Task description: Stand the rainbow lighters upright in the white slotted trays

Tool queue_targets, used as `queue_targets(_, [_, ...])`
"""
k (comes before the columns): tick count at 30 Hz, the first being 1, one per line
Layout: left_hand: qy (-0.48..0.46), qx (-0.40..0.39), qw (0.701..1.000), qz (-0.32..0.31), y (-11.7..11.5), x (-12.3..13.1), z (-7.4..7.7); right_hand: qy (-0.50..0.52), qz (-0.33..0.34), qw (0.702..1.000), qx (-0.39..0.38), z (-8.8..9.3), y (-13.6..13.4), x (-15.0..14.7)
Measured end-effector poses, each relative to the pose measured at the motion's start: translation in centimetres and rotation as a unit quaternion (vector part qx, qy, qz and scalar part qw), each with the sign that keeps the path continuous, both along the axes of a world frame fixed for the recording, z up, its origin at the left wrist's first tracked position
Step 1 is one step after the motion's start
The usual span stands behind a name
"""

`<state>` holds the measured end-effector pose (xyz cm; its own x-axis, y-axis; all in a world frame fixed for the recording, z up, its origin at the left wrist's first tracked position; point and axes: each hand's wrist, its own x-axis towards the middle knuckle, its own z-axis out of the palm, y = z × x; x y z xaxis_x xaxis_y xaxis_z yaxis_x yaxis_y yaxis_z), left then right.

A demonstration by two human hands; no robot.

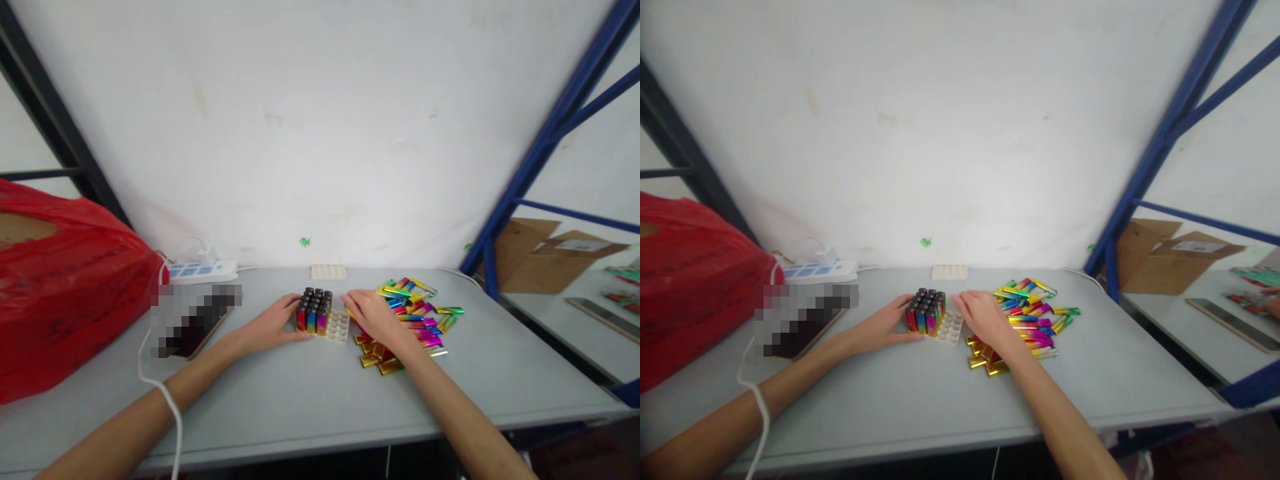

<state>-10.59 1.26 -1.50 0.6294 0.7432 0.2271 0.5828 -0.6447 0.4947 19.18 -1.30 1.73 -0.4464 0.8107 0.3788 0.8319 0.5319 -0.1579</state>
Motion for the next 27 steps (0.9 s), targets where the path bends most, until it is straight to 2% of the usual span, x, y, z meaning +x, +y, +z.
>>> queue_targets(3, [-0.002, -0.006, 1.0, 0.004, 0.0, 0.1, 0.1, -0.016, -0.038, 0.999, 0.005, -0.3, 1.3, 2.6])
queue_targets(6, [-0.005, -0.005, 1.0, 0.002, 0.0, 0.0, 0.0, -0.062, -0.079, 0.993, -0.055, -0.7, 2.0, 3.9])
queue_targets(9, [-0.003, 0.004, 1.0, 0.0, 0.1, 0.0, 0.0, -0.083, -0.119, 0.984, -0.099, -0.8, 2.1, 3.9])
queue_targets(17, [0.014, 0.006, 1.0, -0.003, 0.0, 0.0, 0.0, -0.065, -0.184, 0.975, -0.106, -0.5, 1.0, 3.1])
queue_targets(22, [-0.002, 0.01, 1.0, 0.0, 0.0, 0.0, 0.1, -0.039, -0.149, 0.98, -0.128, -0.8, 1.3, 3.1])
queue_targets(27, [0.014, 0.002, 1.0, 0.001, 0.0, 0.1, 0.2, 0.09, -0.112, 0.985, -0.098, -1.0, 2.5, 3.6])
